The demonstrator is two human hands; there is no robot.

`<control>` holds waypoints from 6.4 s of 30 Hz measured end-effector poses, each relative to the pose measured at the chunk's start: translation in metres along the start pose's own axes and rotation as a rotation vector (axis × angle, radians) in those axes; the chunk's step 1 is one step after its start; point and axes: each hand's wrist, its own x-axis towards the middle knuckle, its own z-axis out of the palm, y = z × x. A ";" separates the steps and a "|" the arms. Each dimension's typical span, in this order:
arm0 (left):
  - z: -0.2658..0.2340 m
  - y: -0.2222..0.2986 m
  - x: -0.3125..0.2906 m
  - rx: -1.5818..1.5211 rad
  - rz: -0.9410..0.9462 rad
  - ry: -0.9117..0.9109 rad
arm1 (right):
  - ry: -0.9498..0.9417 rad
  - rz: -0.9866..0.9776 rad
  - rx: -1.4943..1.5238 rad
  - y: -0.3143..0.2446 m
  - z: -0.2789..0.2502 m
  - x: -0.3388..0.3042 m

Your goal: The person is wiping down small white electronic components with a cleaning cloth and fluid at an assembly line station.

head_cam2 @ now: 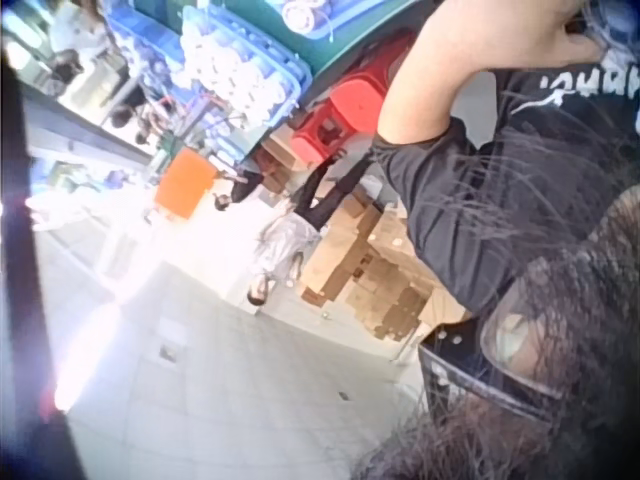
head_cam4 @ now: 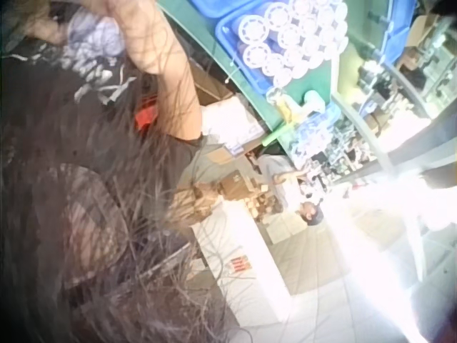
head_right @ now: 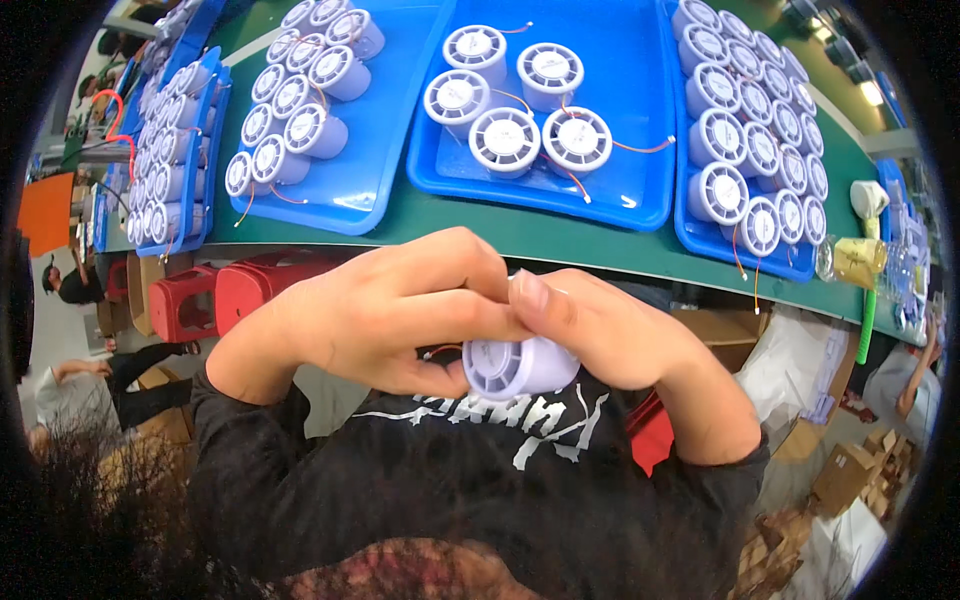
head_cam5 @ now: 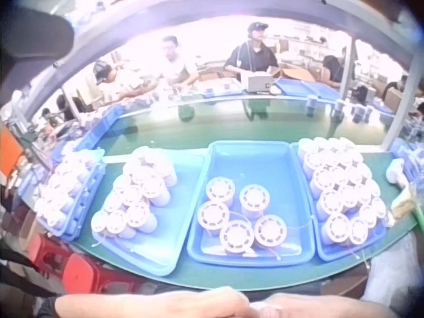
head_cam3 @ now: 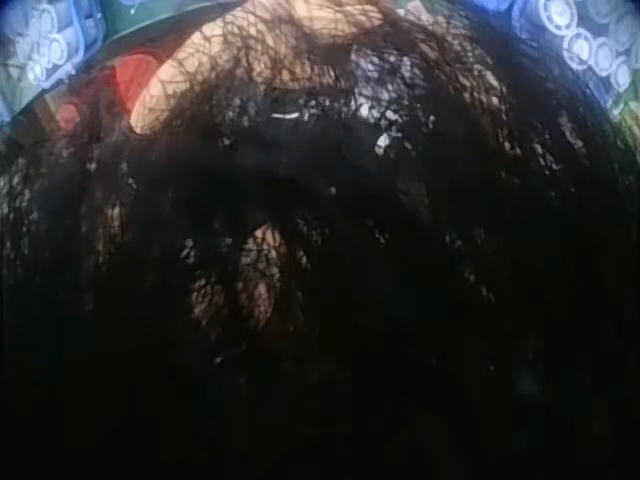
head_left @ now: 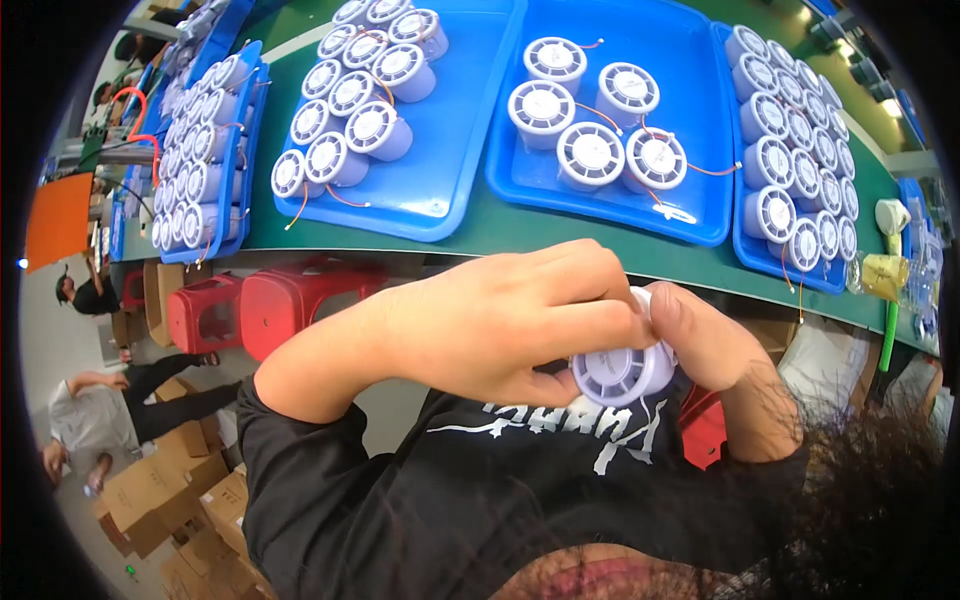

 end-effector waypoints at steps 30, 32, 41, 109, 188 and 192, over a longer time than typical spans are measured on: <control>0.032 -0.027 0.009 -0.712 -0.406 0.661 | 1.002 -0.738 -0.641 0.030 0.021 0.026; 0.030 -0.032 0.007 -0.424 -0.336 0.645 | 1.034 -0.761 -0.433 0.030 0.022 0.030; 0.024 -0.035 0.007 -0.074 -0.205 0.591 | 0.893 -0.658 -0.146 0.017 0.008 0.019; 0.024 -0.035 0.015 -0.023 -0.127 0.582 | 0.680 -0.459 0.527 -0.002 -0.022 0.014; 0.010 -0.049 0.078 -0.416 -0.357 0.573 | 0.341 -0.394 0.357 0.030 0.007 -0.025; -0.009 -0.073 0.104 0.391 -0.161 0.387 | 0.297 -0.389 0.433 0.030 0.003 -0.029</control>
